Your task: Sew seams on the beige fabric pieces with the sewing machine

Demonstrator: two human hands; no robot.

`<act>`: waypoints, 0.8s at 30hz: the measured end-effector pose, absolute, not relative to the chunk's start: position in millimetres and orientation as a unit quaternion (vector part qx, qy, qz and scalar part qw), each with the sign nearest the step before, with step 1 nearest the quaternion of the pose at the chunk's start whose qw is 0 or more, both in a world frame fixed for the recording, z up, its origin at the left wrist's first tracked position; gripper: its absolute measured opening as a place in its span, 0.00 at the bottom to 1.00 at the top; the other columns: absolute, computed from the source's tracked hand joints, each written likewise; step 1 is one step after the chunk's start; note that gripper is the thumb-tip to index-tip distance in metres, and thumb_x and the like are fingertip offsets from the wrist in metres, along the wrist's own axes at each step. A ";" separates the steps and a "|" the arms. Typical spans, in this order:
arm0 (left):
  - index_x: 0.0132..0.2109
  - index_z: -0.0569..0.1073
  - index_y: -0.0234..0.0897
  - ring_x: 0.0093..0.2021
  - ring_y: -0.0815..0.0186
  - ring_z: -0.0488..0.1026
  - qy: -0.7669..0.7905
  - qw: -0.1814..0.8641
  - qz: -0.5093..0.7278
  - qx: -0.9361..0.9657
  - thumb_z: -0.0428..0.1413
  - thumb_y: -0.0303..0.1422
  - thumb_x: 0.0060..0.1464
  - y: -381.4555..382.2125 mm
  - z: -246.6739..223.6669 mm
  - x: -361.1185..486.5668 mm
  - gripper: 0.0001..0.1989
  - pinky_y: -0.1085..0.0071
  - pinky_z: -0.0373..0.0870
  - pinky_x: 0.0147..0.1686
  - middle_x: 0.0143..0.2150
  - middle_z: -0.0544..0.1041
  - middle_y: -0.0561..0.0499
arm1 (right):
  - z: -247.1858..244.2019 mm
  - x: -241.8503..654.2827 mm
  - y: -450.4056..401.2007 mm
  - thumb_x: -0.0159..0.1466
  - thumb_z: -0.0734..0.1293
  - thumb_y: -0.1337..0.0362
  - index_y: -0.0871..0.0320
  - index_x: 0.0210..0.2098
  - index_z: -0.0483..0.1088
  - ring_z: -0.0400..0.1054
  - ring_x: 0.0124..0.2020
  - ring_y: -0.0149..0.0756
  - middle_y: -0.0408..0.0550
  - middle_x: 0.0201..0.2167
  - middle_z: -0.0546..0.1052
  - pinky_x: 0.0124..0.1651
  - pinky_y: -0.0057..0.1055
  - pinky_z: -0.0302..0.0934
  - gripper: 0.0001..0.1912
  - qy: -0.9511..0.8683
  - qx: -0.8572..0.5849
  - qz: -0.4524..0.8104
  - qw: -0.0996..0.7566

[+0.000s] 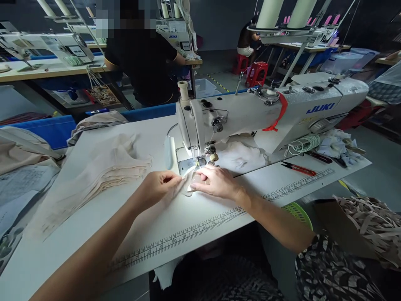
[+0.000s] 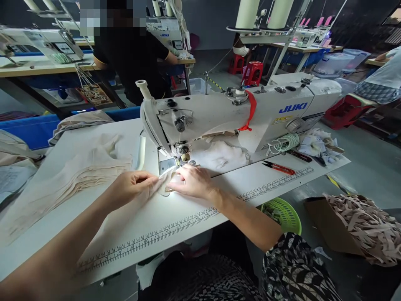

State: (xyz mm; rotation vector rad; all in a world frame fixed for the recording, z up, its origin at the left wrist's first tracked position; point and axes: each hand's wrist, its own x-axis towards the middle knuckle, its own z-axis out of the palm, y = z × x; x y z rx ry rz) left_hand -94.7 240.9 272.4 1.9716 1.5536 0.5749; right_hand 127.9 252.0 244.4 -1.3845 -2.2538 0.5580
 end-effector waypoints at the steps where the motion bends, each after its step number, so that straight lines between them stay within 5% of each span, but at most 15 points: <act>1: 0.25 0.74 0.38 0.26 0.66 0.66 0.574 0.306 0.216 0.728 0.52 0.47 0.56 235.8 274.8 -93.3 0.20 0.70 0.61 0.28 0.24 0.71 0.52 | 243.7 123.8 250.9 0.61 0.74 0.52 0.54 0.39 0.74 0.69 0.37 0.35 0.43 0.35 0.75 0.39 0.32 0.61 0.14 -0.809 -0.508 0.202 0.215; 8: 0.33 0.74 0.38 0.29 0.64 0.68 0.588 0.400 0.272 0.648 0.52 0.56 0.57 208.9 273.5 -100.2 0.24 0.70 0.64 0.30 0.28 0.72 0.53 | 231.0 115.7 255.6 0.62 0.67 0.71 0.57 0.31 0.69 0.69 0.33 0.29 0.42 0.33 0.77 0.39 0.28 0.62 0.05 -0.793 -0.462 0.241 0.315; 13: 0.35 0.71 0.40 0.20 0.69 0.59 0.644 0.440 0.260 0.569 0.51 0.63 0.54 198.4 268.6 -123.7 0.29 0.73 0.56 0.21 0.22 0.65 0.57 | 230.6 125.1 260.6 0.62 0.66 0.69 0.57 0.32 0.65 0.73 0.30 0.30 0.40 0.28 0.77 0.33 0.25 0.66 0.04 -0.744 -0.410 0.398 0.346; 15: 0.36 0.72 0.40 0.20 0.68 0.60 0.650 0.423 0.234 0.586 0.51 0.63 0.54 193.9 266.3 -131.9 0.29 0.73 0.55 0.22 0.22 0.67 0.57 | 230.0 125.0 259.9 0.63 0.65 0.69 0.57 0.32 0.65 0.71 0.27 0.29 0.40 0.26 0.76 0.31 0.25 0.65 0.04 -0.777 -0.419 0.342 0.323; 19: 0.34 0.71 0.41 0.25 0.62 0.69 0.684 0.229 0.156 0.674 0.49 0.52 0.58 189.2 260.8 -146.0 0.20 0.71 0.57 0.26 0.25 0.75 0.53 | 224.0 121.8 256.0 0.66 0.63 0.71 0.57 0.33 0.68 0.68 0.28 0.32 0.43 0.27 0.76 0.33 0.29 0.61 0.06 -0.856 -0.425 0.121 0.268; 24: 0.34 0.72 0.41 0.39 0.54 0.76 0.684 -0.012 0.080 0.725 0.48 0.41 0.60 211.4 266.6 -164.6 0.13 0.66 0.62 0.29 0.37 0.81 0.47 | 219.1 127.4 255.1 0.69 0.60 0.69 0.58 0.35 0.71 0.66 0.30 0.36 0.52 0.37 0.77 0.31 0.33 0.54 0.09 -0.870 -0.435 0.020 0.231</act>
